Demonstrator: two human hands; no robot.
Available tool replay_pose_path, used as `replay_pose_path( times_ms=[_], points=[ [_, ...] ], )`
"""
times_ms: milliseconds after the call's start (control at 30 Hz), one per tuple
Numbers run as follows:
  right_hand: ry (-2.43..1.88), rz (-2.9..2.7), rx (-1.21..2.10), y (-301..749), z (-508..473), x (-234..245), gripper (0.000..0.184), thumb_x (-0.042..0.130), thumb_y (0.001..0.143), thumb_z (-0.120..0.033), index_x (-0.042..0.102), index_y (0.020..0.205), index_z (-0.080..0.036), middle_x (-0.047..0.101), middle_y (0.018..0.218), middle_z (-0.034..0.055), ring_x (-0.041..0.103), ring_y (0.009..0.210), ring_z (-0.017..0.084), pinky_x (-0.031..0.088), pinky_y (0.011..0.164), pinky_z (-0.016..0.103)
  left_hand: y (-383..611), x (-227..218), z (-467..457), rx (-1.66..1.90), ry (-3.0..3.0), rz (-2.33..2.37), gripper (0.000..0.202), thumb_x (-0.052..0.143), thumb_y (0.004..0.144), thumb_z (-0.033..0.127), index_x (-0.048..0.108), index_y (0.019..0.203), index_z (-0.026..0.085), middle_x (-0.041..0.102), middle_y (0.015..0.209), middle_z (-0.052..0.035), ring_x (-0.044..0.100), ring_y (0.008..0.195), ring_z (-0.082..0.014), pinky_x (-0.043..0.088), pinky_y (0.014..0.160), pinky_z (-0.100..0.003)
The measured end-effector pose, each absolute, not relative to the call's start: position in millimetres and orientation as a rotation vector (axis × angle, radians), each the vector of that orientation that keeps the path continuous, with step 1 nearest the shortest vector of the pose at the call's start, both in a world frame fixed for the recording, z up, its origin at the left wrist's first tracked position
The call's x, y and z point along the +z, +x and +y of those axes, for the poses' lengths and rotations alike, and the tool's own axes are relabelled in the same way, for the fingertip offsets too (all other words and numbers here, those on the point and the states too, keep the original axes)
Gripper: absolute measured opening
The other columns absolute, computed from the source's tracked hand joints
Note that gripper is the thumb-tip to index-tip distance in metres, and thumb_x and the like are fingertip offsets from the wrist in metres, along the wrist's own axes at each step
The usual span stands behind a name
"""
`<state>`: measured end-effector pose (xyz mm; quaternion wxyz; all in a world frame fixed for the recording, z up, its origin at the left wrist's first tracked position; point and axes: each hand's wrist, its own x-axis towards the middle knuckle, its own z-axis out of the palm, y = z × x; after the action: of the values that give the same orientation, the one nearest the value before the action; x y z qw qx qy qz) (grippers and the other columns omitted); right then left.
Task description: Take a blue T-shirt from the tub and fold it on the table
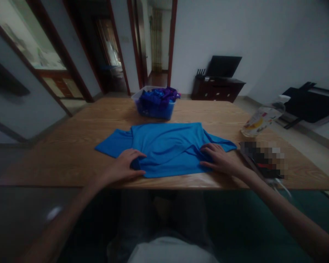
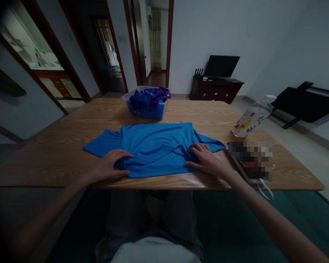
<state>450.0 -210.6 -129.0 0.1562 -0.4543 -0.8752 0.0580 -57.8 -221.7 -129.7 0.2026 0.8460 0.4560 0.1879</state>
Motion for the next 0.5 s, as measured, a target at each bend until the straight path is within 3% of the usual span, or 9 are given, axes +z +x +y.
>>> replay_pose_path(
  times_ms=[133,233,333,400,500],
  points=[
    [-1.329,-2.485,0.215,455.1,-214.0,-119.9,0.033,0.06,0.109,-0.053,0.077,0.113,-0.025,0.077,0.117,0.0144,0.074,0.106,0.034,0.061,0.098,0.05,-72.5,-120.6,-237.2,0.507,2.368,1.282,0.042,0.063,0.104,0.063,0.082,0.121,0.029,0.082,0.126,-0.0094,0.073,0.125,-0.0344,0.053,0.118,-0.053],
    [-1.345,-2.474,0.366,462.5,-174.3,-97.2,0.03,0.059,0.108,-0.049,0.075,0.109,-0.024,0.079,0.102,0.0112,0.075,0.09,0.03,0.062,0.086,0.044,-85.0,-98.2,-207.8,0.547,2.324,1.268,0.047,0.063,0.102,0.068,0.08,0.123,0.029,0.081,0.128,-0.0077,0.073,0.121,-0.0327,0.057,0.11,-0.047],
    [-1.282,-2.478,0.433,467.6,-111.5,-61.1,0.022,0.064,0.101,-0.037,0.076,0.11,-0.022,0.081,0.108,0.0106,0.075,0.096,0.029,0.062,0.086,0.04,-94.1,-64.4,-151.9,0.64,2.358,1.295,0.048,0.066,0.099,0.068,0.08,0.117,0.026,0.081,0.123,-0.0082,0.073,0.115,-0.0309,0.058,0.107,-0.046],
    [-1.436,-2.439,0.411,467.4,-66.8,-32.0,0.017,0.067,0.099,-0.032,0.077,0.103,-0.018,0.079,0.091,0.0081,0.072,0.079,0.024,0.059,0.076,0.035,-96.3,-38.0,-109.3,0.72,2.397,1.388,0.044,0.069,0.098,0.063,0.079,0.114,0.023,0.08,0.118,-0.0088,0.072,0.11,-0.0282,0.058,0.105,-0.045],
    [-1.658,-2.274,0.22,464.2,-14.5,11.5,0.013,0.072,0.1,-0.025,0.079,0.1,-0.014,0.07,0.069,0.0025,0.068,0.069,0.02,0.056,0.075,0.031,-90.6,2.4,-60.7,0.898,2.386,1.566,0.037,0.074,0.098,0.052,0.076,0.111,0.018,0.079,0.112,-0.0088,0.069,0.106,-0.0249,0.057,0.101,-0.041]
  ],
)
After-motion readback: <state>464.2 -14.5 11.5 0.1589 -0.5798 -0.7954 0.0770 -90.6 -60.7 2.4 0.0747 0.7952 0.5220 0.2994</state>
